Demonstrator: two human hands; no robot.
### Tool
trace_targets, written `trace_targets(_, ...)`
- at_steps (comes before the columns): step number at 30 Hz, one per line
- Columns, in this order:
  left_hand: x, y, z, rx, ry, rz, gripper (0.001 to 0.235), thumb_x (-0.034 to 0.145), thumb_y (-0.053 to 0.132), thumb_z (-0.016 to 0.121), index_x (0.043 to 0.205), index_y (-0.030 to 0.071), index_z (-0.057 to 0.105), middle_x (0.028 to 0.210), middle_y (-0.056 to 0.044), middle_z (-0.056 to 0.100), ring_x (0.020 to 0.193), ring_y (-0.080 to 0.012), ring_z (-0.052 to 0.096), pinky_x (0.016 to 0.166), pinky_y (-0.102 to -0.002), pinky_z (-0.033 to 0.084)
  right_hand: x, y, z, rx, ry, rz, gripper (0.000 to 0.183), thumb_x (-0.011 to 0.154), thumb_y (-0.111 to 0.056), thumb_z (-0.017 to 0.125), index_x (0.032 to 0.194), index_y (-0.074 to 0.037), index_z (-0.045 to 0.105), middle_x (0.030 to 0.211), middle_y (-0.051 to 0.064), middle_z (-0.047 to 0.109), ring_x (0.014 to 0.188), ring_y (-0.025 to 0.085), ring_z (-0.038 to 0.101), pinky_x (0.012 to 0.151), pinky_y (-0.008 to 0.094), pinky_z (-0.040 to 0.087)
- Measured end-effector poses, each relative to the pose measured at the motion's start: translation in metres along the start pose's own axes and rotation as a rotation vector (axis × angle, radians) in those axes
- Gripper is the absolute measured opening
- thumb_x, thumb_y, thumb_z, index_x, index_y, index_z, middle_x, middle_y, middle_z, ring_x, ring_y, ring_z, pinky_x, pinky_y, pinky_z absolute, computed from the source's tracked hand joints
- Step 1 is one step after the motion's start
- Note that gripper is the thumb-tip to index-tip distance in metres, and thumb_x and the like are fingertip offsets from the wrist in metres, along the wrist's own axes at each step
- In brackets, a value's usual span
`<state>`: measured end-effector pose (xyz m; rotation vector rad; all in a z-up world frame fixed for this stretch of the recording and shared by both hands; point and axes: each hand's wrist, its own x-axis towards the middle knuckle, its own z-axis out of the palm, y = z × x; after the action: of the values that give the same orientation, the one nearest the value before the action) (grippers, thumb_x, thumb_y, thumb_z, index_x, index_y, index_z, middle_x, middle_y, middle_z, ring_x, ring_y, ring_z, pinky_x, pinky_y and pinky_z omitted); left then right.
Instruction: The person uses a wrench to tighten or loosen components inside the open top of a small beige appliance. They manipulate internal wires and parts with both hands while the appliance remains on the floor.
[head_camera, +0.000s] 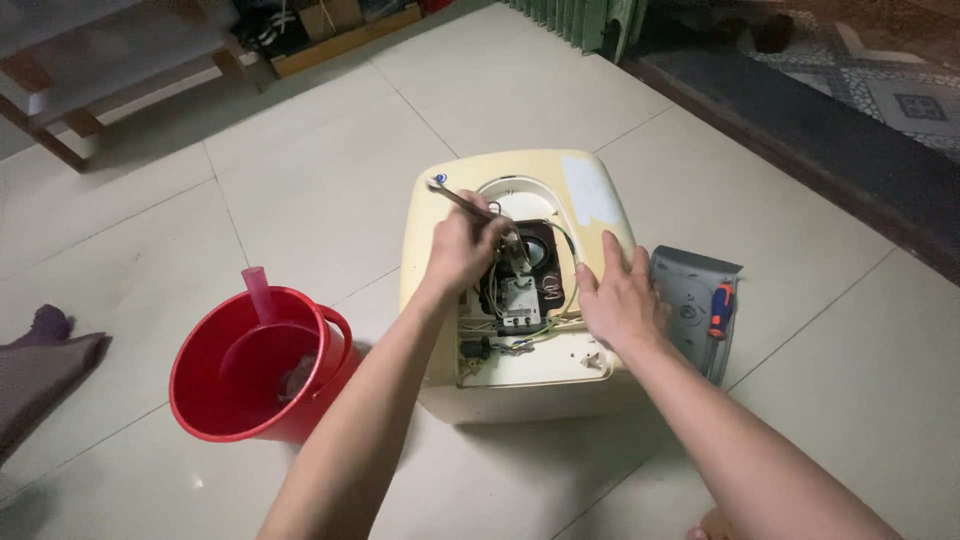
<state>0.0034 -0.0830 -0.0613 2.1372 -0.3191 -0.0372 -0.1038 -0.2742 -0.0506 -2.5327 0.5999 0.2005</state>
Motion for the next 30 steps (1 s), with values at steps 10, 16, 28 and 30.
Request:
trace_targets(10, 0.029, 0.005, 0.011, 0.561, -0.349, 0.205, 0.023, 0.089, 0.025, 0.056, 0.111, 0.020, 0.059, 0.112, -0.009, 0.070, 0.109, -0.0371, 0.070, 0.095, -0.053, 0.060, -0.004, -0.002, -0.002, 0.000, 0.030, -0.027, 0.068, 0.104, -0.050, 0.034, 0.165, -0.021, 0.024, 0.161, 0.023, 0.028, 0.136, 0.056, 0.046, 0.104, 0.072, 0.039)
trace_targets(16, 0.039, -0.001, 0.028, 0.723, -0.370, 0.175, 0.042, 0.074, 0.021, 0.066, 0.117, 0.018, 0.067, 0.113, -0.011, 0.070, 0.106, -0.0369, 0.073, 0.091, -0.054, 0.062, -0.015, -0.011, -0.010, -0.006, 0.019, -0.028, 0.068, 0.104, -0.050, 0.033, 0.165, -0.022, 0.023, 0.162, 0.023, 0.026, 0.138, 0.056, 0.044, 0.106, 0.071, 0.038)
trace_targets(28, 0.058, -0.010, 0.049, 0.789, -0.314, 0.241, 0.035, 0.080, 0.010, 0.067, 0.112, 0.000, 0.058, 0.097, -0.023, 0.072, 0.090, -0.0465, 0.075, 0.073, -0.059, 0.063, 0.000, 0.000, 0.004, 0.024, 0.026, -0.024, 0.068, 0.104, -0.050, 0.036, 0.165, -0.022, 0.025, 0.163, 0.023, 0.026, 0.138, 0.055, 0.045, 0.106, 0.067, 0.039)
trace_targets(30, 0.066, -0.022, 0.060, 0.817, -0.275, 0.207, 0.028, 0.082, 0.012, 0.063, 0.105, 0.000, 0.055, 0.093, -0.022, 0.071, 0.086, -0.0466, 0.075, 0.070, -0.057, 0.064, 0.001, -0.001, 0.005, 0.048, 0.048, -0.025, 0.065, 0.105, -0.048, 0.036, 0.165, -0.022, 0.027, 0.160, 0.023, 0.029, 0.136, 0.054, 0.046, 0.104, 0.065, 0.041)
